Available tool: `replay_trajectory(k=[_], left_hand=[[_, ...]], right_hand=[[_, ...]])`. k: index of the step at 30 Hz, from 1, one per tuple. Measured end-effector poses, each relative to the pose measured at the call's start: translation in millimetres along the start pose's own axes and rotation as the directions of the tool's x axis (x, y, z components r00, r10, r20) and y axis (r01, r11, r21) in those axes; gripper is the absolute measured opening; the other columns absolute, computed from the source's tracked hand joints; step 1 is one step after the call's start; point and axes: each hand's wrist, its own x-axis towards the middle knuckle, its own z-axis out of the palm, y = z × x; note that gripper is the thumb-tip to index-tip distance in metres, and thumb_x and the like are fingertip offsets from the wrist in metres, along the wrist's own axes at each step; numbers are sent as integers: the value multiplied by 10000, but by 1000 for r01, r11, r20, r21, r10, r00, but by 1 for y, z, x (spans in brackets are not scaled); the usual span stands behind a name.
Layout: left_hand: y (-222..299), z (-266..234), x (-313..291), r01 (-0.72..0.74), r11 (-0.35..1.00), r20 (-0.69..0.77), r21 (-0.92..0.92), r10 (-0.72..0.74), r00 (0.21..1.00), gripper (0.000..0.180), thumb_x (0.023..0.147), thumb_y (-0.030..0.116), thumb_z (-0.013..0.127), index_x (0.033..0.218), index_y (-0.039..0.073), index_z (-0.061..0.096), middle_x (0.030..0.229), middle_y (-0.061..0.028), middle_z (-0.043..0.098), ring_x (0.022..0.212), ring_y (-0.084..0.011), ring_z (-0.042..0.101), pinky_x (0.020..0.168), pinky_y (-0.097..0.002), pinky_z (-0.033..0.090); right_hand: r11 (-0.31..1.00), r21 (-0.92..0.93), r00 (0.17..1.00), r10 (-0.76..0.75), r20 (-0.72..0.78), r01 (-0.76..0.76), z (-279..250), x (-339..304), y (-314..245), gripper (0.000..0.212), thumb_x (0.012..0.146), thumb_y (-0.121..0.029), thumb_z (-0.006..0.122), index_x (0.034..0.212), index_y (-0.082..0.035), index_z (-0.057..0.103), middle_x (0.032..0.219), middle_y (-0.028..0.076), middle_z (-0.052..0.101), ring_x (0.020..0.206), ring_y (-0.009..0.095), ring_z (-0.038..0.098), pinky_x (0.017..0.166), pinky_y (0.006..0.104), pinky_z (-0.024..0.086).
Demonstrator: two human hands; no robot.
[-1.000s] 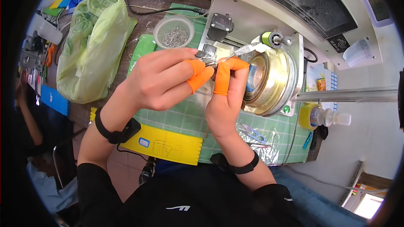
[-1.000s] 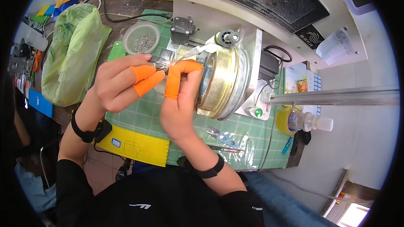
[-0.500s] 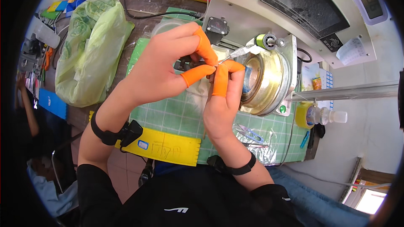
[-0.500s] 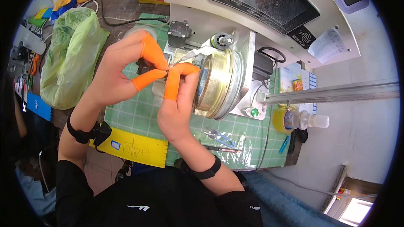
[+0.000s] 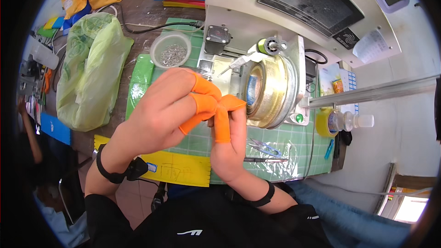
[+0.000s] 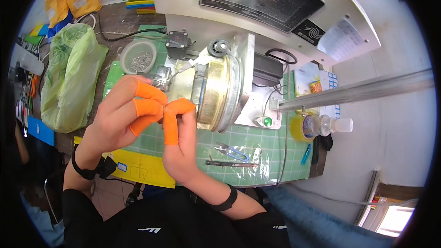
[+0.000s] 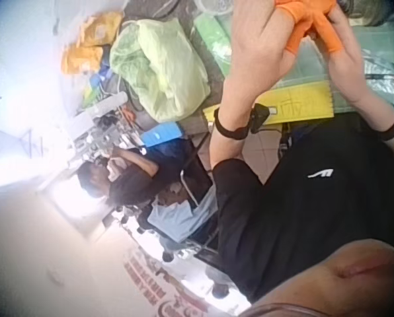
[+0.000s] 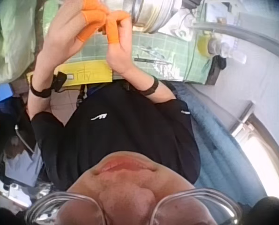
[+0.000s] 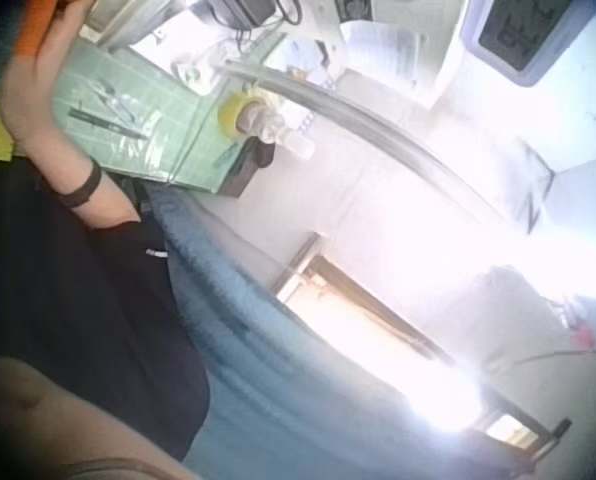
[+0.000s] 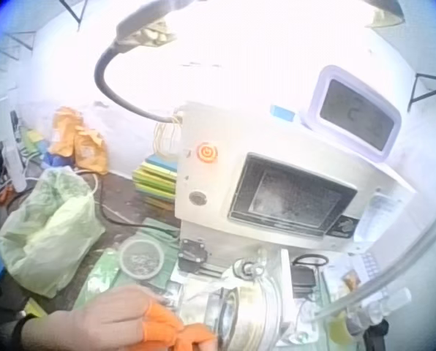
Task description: Assembling small precision components using an industrial machine fixture and tweezers.
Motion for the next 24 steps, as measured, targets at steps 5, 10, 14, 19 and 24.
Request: replay_trajectory(k=[5, 10, 14, 19, 24], left_hand=[[-27, 10, 10, 15, 935, 0, -355, -17, 1000, 174, 814, -33, 766, 960, 8, 681, 938, -104, 710, 906, -285, 691, 1095, -516, 505], [-32, 14, 8, 111, 785, 7, -609, -135, 991, 125, 852, -56, 739, 934, 4, 666, 931, -103, 713, 922, -240, 692, 1085, -577, 492], [-32, 12, 5, 132, 778, 22, -614, -150, 988, 121, 856, -61, 727, 924, 4, 651, 953, -122, 693, 937, -245, 683, 1099, -586, 471], [-31, 16, 4, 134, 766, 9, -628, -165, 986, 78, 908, 11, 696, 935, 6, 624, 986, -137, 651, 924, -264, 672, 1126, -645, 416], [-39, 13, 3, 55, 831, 0, -553, -66, 998, 85, 899, -7, 701, 950, -2, 633, 995, -144, 663, 944, -277, 673, 1107, -644, 434]], right_hand=[[792, 479, 914, 402, 57, -378, 1, -5, -25, 192, 1127, -229, 448, 1222, -71, 498, 1040, 26, 550, 887, 103, 509, 850, 293, 469], [955, -226, 898, 263, 352, -191, -67, -19, -68, 91, 974, -85, 691, 1016, -32, 630, 900, 28, 619, 792, 142, 594, 767, 279, 495], [607, -768, 893, -437, -108, 205, -149, -28, -119, 58, 928, -30, 679, 983, -44, 670, 979, 87, 695, 859, 216, 647, 797, 302, 504], [372, -920, 527, -761, -377, -122, -262, -2, -171, 330, 1035, -129, 594, 1339, -2, 577, 1135, 82, 614, 962, 129, 555, 830, 287, 439], [534, -801, 855, -248, -455, -272, -348, -3, -170, 410, 1026, -211, 683, 1371, 2, 617, 1163, 47, 655, 1043, 139, 584, 913, 295, 478]])
